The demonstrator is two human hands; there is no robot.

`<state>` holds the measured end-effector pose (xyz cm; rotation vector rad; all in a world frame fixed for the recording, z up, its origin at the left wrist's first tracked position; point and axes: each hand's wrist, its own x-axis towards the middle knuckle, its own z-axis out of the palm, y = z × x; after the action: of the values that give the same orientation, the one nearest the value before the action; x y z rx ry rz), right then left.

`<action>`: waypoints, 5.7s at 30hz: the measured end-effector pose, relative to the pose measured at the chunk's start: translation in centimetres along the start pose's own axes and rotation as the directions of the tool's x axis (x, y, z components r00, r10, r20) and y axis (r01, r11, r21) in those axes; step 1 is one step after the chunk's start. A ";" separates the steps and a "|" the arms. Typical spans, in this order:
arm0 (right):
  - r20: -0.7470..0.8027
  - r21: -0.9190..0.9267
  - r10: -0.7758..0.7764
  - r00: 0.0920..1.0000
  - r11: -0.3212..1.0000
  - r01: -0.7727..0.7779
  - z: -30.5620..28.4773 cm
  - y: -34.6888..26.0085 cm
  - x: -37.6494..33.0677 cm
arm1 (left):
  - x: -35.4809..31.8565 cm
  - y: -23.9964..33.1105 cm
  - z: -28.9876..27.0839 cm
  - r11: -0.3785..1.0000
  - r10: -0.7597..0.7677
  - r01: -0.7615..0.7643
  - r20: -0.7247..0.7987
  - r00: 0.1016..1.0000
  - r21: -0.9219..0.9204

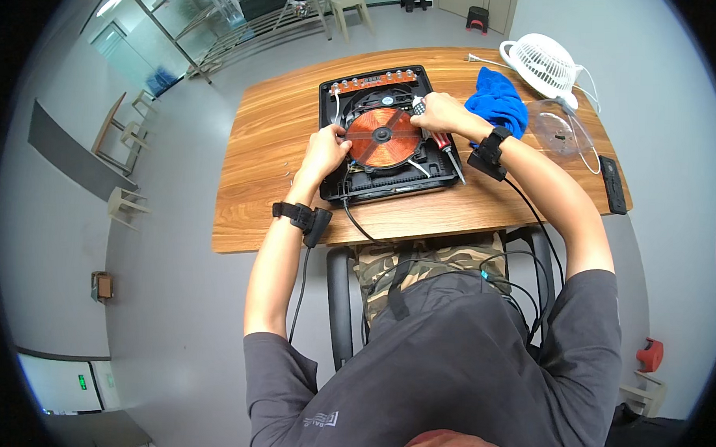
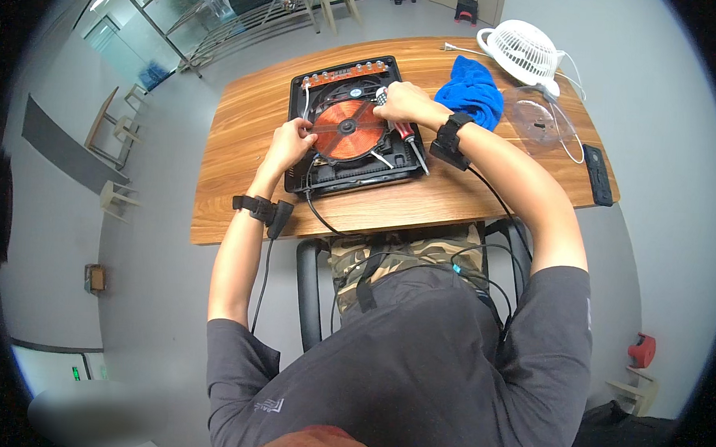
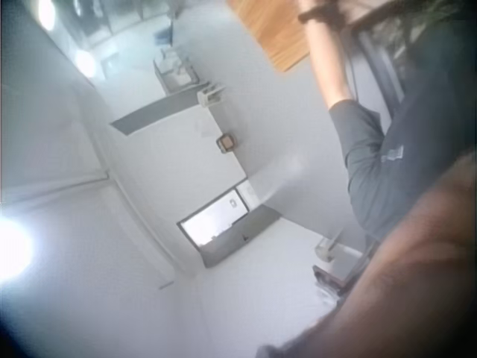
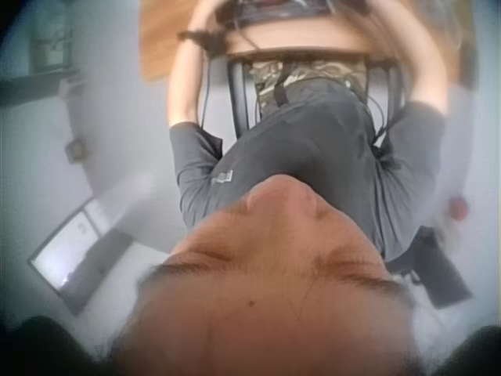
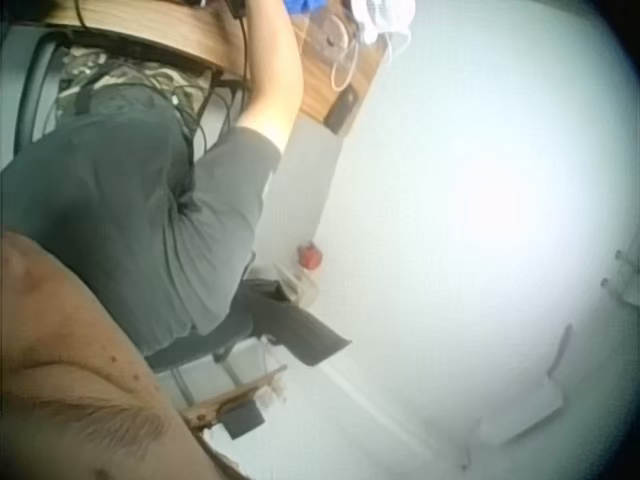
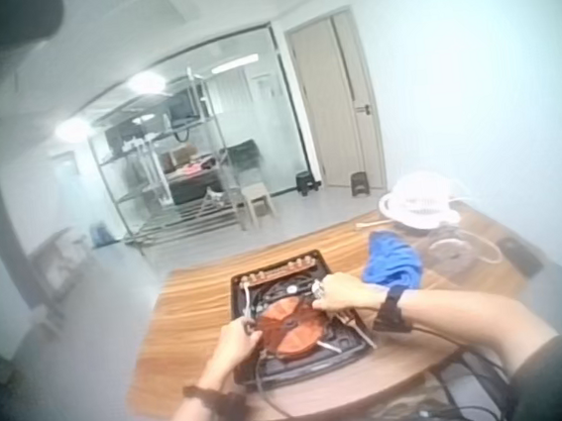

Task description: The person opens a black electronic device and uses a screwdriver to remove screws from internal components. They detach a copper-colored circular part and a circuit board, placing them on the table.

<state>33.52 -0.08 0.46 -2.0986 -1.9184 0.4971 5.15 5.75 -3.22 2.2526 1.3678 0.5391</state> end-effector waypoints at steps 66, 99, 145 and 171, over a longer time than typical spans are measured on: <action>-0.314 0.310 -0.080 0.946 0.933 0.181 -5.5 0.3 1.4 | 1.0 -0.1 -3.5 0.983 0.128 -0.114 0.089 0.988 -0.142; -0.479 0.284 -0.435 0.763 0.745 0.603 -0.7 -9.1 -2.4 | -0.5 1.0 -0.9 0.875 0.371 -0.393 0.130 0.919 0.283; -0.436 0.243 -0.498 0.749 0.736 0.631 0.7 -9.6 -2.7 | -0.8 1.4 -1.8 0.863 0.318 -0.327 0.089 0.944 0.384; -0.456 0.263 -0.526 0.718 0.691 0.673 0.3 -13.1 2.0 | 0.2 0.9 -5.8 0.957 0.250 -0.234 0.079 0.965 -0.171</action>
<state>21.70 3.20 5.38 -1.0817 -1.9294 0.3089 2.76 6.55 2.09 2.2940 0.9686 0.5865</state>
